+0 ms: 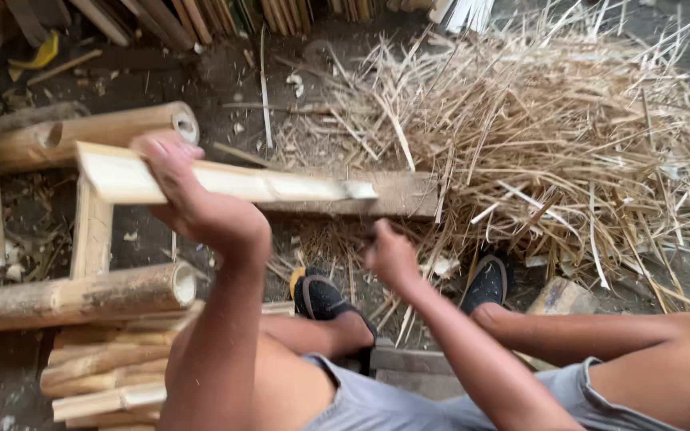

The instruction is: The person sits on a low bench and uses a knife to shave thin strips from bamboo pieces, smoothing and thinning them. The person then gathers the finished strips and places them into a storage area under a shelf.

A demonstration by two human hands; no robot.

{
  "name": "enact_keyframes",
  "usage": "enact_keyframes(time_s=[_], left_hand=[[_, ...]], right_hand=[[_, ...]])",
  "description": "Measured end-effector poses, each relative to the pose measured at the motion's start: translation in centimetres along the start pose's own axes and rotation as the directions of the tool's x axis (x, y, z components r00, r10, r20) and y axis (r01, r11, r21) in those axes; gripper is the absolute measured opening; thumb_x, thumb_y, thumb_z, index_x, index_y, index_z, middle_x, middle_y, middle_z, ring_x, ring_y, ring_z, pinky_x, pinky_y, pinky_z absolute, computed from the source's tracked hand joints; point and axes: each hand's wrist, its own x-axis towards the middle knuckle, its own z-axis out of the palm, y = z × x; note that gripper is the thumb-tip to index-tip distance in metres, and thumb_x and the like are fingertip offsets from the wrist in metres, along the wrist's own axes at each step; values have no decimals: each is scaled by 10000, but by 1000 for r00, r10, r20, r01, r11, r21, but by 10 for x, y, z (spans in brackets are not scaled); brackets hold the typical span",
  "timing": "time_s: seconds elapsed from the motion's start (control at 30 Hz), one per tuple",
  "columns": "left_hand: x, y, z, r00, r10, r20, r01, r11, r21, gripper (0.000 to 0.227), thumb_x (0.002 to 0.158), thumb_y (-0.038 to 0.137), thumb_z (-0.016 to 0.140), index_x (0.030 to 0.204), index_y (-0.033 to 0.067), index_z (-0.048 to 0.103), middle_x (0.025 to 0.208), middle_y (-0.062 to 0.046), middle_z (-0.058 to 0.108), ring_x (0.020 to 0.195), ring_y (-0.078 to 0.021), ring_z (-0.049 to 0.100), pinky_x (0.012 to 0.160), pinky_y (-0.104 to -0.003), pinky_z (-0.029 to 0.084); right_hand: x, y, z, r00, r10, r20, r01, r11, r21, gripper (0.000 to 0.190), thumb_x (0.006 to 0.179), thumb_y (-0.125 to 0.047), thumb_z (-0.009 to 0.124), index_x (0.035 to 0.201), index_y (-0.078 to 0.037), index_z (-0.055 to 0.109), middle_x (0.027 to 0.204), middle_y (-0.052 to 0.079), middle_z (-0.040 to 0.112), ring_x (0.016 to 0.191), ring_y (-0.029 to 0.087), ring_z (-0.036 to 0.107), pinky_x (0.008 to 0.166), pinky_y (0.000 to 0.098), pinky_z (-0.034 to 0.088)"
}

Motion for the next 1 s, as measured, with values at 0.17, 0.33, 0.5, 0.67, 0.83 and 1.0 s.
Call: enact_keyframes(time_s=[0.17,0.33,0.5,0.67,0.83,1.0], left_hand=[[19,-13,-7,998,-62,-18,61,995,-82,320,1188,273,441,983,39,512,960,-69,530,919,-192,515,904,-361,479],[8,-13,11,997,-70,-16,68,995,-66,268,1141,270,460,986,61,526,919,-55,513,885,-180,483,867,-363,466],[27,22,4,988,-93,120,114,975,-191,333,1164,273,497,904,68,466,875,-73,484,801,-186,480,807,-351,481],[27,53,4,963,-163,216,226,924,-307,448,1178,319,402,804,74,389,666,-32,332,558,-125,289,527,-286,298],[4,65,1,929,-135,345,266,892,-365,371,1130,263,394,812,92,309,626,-10,264,515,-90,192,470,-259,218],[16,67,-6,913,-148,381,314,851,-421,329,1104,217,405,824,86,292,641,-12,256,526,-96,194,507,-277,215]], right_hand=[[41,73,11,995,96,-33,-101,963,-249,339,872,-154,677,1129,2,519,804,272,687,740,433,671,696,536,546],[16,113,23,1000,-24,18,26,992,-126,290,909,-206,604,1077,13,515,847,216,720,769,398,738,698,514,588],[16,116,12,989,145,12,-135,944,-302,355,871,-187,672,1133,5,528,861,267,701,829,457,686,743,552,547],[-11,30,-30,968,224,114,-211,970,-120,321,903,-153,603,1207,-61,559,872,252,728,779,419,702,690,523,550],[-66,-72,-41,913,-396,-98,396,918,-12,225,859,-116,631,1025,-12,521,769,223,709,651,382,698,566,496,533],[-56,-108,-58,996,-88,29,89,996,-32,251,876,-88,609,1074,-12,475,723,244,687,648,413,700,596,511,546]])
